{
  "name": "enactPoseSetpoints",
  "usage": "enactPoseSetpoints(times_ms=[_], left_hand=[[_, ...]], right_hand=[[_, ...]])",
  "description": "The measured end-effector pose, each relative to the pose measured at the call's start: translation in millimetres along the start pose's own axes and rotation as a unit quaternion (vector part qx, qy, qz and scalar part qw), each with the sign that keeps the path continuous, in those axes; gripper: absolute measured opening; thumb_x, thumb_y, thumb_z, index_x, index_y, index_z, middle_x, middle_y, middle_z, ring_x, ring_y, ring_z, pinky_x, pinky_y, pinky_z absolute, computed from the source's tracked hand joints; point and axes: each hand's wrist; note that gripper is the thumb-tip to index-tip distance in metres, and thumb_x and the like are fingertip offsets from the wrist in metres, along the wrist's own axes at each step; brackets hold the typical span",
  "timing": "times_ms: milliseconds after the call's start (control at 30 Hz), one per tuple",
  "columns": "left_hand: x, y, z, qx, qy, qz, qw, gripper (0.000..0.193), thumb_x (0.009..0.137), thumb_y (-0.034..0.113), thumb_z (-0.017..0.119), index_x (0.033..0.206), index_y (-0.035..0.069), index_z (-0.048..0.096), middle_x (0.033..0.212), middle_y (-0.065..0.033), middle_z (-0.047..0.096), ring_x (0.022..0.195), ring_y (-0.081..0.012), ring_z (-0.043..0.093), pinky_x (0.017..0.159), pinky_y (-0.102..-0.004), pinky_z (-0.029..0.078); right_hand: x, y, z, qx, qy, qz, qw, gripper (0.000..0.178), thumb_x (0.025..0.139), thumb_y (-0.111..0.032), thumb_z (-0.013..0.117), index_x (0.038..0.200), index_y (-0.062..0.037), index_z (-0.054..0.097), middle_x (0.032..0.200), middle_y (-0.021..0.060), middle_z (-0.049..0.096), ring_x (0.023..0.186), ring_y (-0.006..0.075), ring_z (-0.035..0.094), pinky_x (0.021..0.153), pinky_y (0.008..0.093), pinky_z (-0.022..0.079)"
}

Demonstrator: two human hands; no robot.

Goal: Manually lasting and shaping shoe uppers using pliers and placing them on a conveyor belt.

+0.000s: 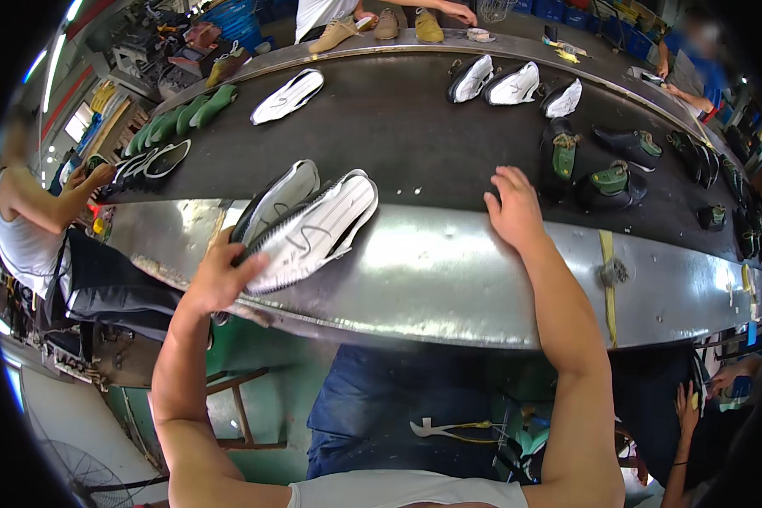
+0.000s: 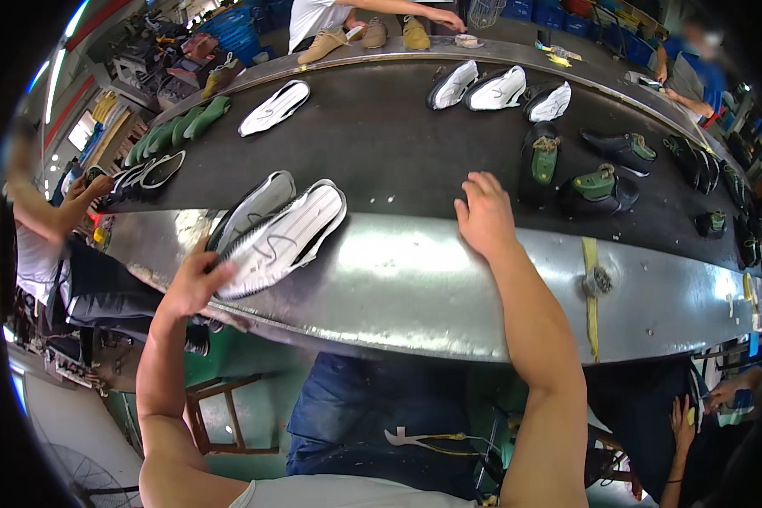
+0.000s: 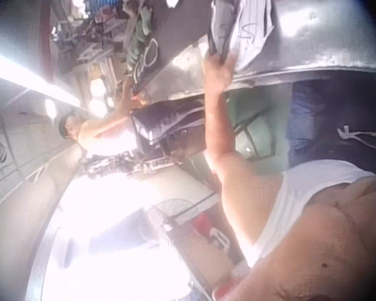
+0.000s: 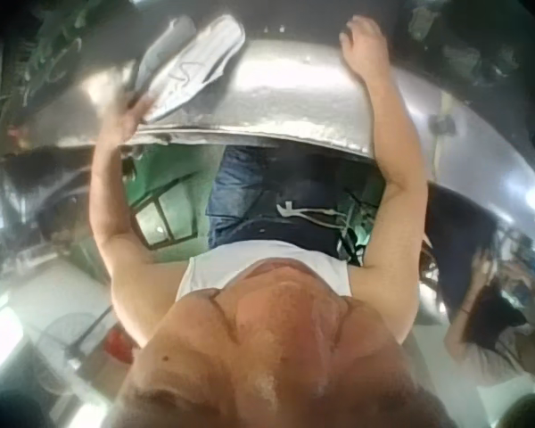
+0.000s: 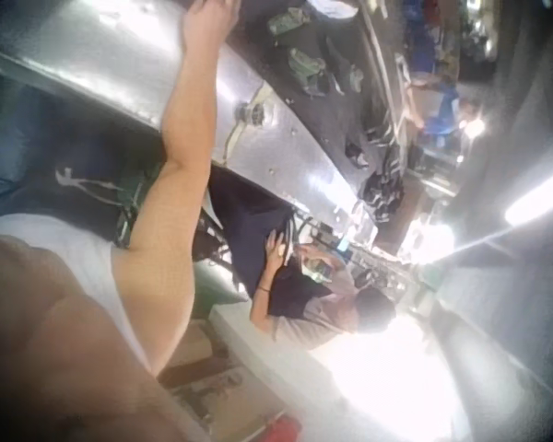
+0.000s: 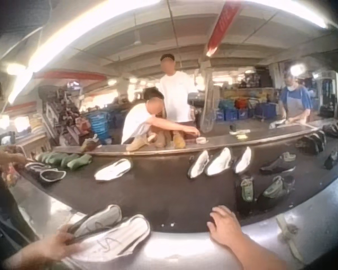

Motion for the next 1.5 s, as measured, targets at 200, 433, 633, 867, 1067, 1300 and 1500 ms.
enactPoseSetpoints(times_ms=[200,433,633,867,1067,1300,1500], left_hand=[[-48,-11,51,0.214,0.046,0.137,0.966,0.087,0.083,0.031,0.078,0.144,-0.014,0.036,0.155,-0.0366,0.025,0.147,-0.0493,0.025,0.121,-0.0468,0.023],[102,30,70,0.118,-0.111,0.029,0.986,0.091,0.086,0.055,0.068,0.145,-0.01,0.041,0.14,-0.0305,0.054,0.131,-0.0402,0.052,0.11,-0.0394,0.041],[94,19,71,-0.099,-0.114,0.038,0.988,0.086,0.087,0.05,0.073,0.146,-0.005,0.043,0.137,-0.0237,0.058,0.118,-0.0295,0.062,0.102,-0.0376,0.048],[-126,30,141,-0.524,-0.062,0.119,0.841,0.074,0.091,0.021,0.076,0.151,-0.001,0.038,0.128,-0.0124,0.062,0.117,-0.0184,0.058,0.103,-0.0331,0.046],[-233,24,230,-0.622,-0.179,0.068,0.759,0.075,0.094,0.008,0.069,0.156,0.014,0.029,0.126,-0.0025,0.057,0.115,-0.0125,0.053,0.102,-0.0301,0.042],[-231,21,217,-0.57,-0.205,0.104,0.789,0.052,0.106,0.026,0.053,0.152,0.013,0.033,0.13,-0.0053,0.056,0.121,-0.0144,0.05,0.106,-0.0316,0.039],[-236,20,212,-0.507,-0.175,0.136,0.833,0.05,0.107,0.028,0.05,0.151,0.011,0.035,0.127,-0.0075,0.06,0.12,-0.0149,0.052,0.107,-0.0314,0.039]], right_hand=[[-38,-85,-60,0.052,0.069,-0.095,0.992,0.035,0.084,-0.015,0.071,0.114,0.0015,0.063,0.126,0.0177,0.061,0.118,0.0368,0.056,0.098,0.0463,0.047],[-312,-192,-107,0.173,-0.258,-0.051,0.949,0.032,0.086,-0.031,0.073,0.103,-0.0061,0.062,0.099,0.0143,0.061,0.095,0.0358,0.06,0.082,0.0467,0.049],[-441,-232,-151,0.092,-0.379,0.097,0.916,0.049,0.079,-0.037,0.08,0.111,-0.0042,0.063,0.103,0.0149,0.063,0.1,0.0354,0.063,0.082,0.0453,0.053],[-461,-189,-162,0.523,-0.315,0.423,0.669,0.042,0.086,-0.015,0.074,0.122,-0.0007,0.059,0.1,0.0055,0.066,0.086,0.0154,0.063,0.078,0.0312,0.052],[-392,-249,-197,0.448,-0.368,0.405,0.707,0.032,0.097,-0.02,0.061,0.121,0.0003,0.059,0.092,0.0051,0.068,0.077,0.0122,0.064,0.072,0.0284,0.052],[-346,-285,-181,0.47,-0.44,0.308,0.7,0.043,0.103,-0.026,0.056,0.133,0.0038,0.052,0.116,0.0104,0.067,0.103,0.0157,0.063,0.089,0.0317,0.051],[-323,-280,-171,0.593,-0.444,0.325,0.587,0.038,0.105,-0.026,0.054,0.128,0.0037,0.053,0.114,0.0102,0.064,0.105,0.0208,0.065,0.093,0.036,0.051]])
Point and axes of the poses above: each hand's wrist, its own x-axis towards the middle knuckle, its own z-axis out of the palm, y = z × x
